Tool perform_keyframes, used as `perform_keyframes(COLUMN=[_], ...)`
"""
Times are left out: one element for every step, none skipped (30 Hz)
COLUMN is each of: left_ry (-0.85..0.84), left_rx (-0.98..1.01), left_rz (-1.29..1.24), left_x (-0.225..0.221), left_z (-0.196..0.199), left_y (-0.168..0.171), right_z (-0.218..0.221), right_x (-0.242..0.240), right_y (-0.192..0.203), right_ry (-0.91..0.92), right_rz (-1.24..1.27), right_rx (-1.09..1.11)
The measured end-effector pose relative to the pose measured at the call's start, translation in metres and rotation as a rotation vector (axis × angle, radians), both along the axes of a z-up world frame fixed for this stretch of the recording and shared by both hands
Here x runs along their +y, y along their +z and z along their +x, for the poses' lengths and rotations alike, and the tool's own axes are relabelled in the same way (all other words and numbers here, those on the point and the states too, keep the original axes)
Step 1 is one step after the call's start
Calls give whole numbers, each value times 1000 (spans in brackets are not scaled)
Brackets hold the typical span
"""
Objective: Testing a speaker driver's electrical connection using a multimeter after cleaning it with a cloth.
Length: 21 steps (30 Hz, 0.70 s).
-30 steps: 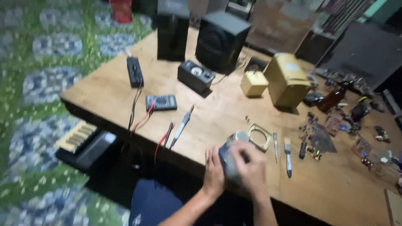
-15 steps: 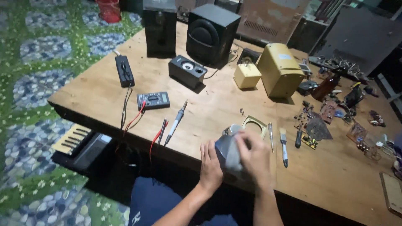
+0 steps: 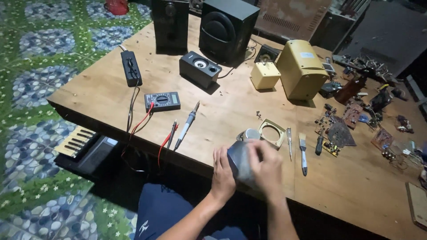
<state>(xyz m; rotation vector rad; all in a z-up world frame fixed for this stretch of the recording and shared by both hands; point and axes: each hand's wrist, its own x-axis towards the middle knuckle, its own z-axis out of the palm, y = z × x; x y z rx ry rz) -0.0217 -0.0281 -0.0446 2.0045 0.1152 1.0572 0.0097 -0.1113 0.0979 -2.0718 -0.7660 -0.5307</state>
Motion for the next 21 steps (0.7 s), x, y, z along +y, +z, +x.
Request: perform_keyframes(left_ry=[2, 9, 15, 15, 6, -1, -1, 6, 13, 13, 26, 38, 38, 59, 79, 79, 62, 39, 34, 60, 86], left_rx=[3, 22, 41, 48, 23, -4, -1, 0, 0, -4, -36, -57, -51, -44, -37, -33, -45, -72, -81, -67, -53], left_rz=[-3, 5, 14, 13, 28, 42, 40, 16, -9, -6, 25, 52, 51, 93, 136, 132, 100, 76, 80, 93, 106], left_x=[1, 2, 3, 3, 3, 3, 1, 1, 0, 1, 3, 3, 3, 3, 3, 1, -1, 1, -1, -2, -2], left_z=[1, 2, 2, 0, -1, -2, -4, -2, 0, 2, 3, 1, 1, 0, -2, -1, 0, 7, 9, 9, 8], left_y=[-2, -4, -6, 3, 11, 20, 16, 13, 11, 8, 5, 0, 5, 10, 15, 10, 5, 4, -1, -7, -14], right_z=[-5, -10, -16, -9, -3, 4, 5, 9, 12, 4, -4, -15, -10, -5, -1, 9, 19, 34, 22, 9, -4], right_x=[3, 6, 8, 5, 1, -3, -3, -3, -2, 3, 8, 12, 9, 5, 2, -5, -13, -19, -9, 0, 10], right_y=[2, 4, 6, 6, 6, 7, 6, 6, 7, 7, 8, 6, 8, 9, 9, 3, -2, -4, 0, 3, 5], right_ry=[2, 97, 192, 191, 96, 1, 2, -32, -66, -66, 55, 176, 177, 169, 160, 161, 87, 6, 0, 57, 114], right_rz=[-3, 1, 5, 5, 15, 23, 21, 17, 13, 17, -19, -57, -57, -38, -19, -23, -56, -80, -76, -55, -35], right_rx=[3, -10, -23, -17, 55, 123, 127, 36, -55, -59, -52, -34, -28, -13, 2, 7, -22, -65, -75, -60, -45])
